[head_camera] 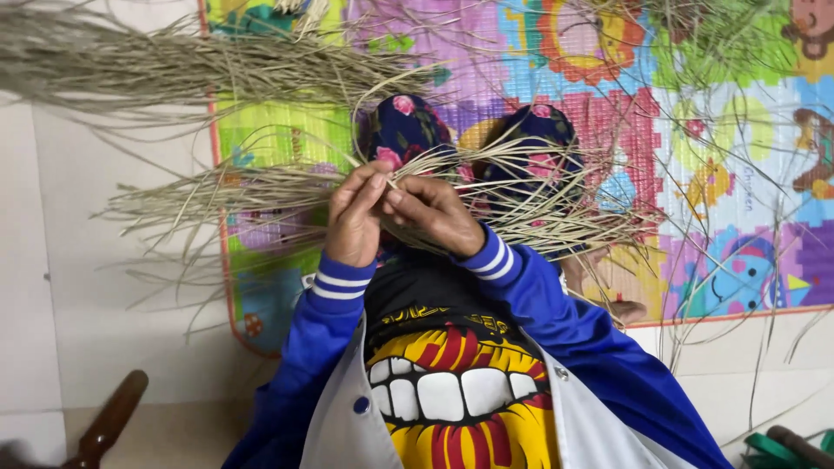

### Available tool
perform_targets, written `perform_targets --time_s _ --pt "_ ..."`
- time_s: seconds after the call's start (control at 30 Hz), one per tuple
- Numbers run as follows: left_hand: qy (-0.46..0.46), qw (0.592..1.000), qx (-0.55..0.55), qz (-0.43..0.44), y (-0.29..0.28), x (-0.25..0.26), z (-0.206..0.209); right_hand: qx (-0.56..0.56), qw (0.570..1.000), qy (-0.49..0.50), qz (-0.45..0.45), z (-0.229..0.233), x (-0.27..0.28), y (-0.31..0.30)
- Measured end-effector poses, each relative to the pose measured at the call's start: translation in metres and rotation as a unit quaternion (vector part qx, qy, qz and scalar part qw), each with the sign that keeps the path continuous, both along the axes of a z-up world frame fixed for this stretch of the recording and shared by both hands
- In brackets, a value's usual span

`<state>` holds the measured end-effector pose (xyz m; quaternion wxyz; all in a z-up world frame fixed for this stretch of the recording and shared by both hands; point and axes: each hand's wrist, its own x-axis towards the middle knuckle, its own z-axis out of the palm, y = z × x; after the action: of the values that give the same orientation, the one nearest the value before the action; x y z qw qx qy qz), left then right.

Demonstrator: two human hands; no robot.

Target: Weaving or braiding long straw fibers together by hand while sitting on the floor.

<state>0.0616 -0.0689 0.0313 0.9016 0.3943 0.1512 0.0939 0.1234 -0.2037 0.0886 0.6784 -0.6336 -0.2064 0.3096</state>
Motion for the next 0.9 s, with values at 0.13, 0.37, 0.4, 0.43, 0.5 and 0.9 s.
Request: perform_targets --time_s 0.13,0.37,0.4,0.43,0.5,0.9 --pt "0.009 0.997 0.022 0.068 -0.001 0.006 -0.001 -0.033 0.998 0.05 0.028 -0.006 -0.014 -0.01" --pt "0.001 0.984 -0.003 0.179 0.022 0.015 -0.003 -0.008 0.996 0.052 0.073 -0.001 -0.024 -0.021" --pt "-0.006 0.981 -0.016 0.192 0.029 0.016 -0.006 -0.005 0.995 0.046 0.088 -0.001 -0.025 -0.022" --pt "-0.006 0.98 -0.014 0.198 0.037 0.016 -0.002 -0.004 0.995 0.046 0.094 -0.003 -0.025 -0.03" --pt "-0.023 0.974 -0.04 0.222 0.053 0.017 0.004 -0.008 0.993 0.069 0.093 -0.006 -0.025 -0.042" --pt "-0.088 0.934 -0.136 0.318 0.108 0.013 -0.022 0.335 0.91 0.243 0.023 0.036 -0.001 -0.066"
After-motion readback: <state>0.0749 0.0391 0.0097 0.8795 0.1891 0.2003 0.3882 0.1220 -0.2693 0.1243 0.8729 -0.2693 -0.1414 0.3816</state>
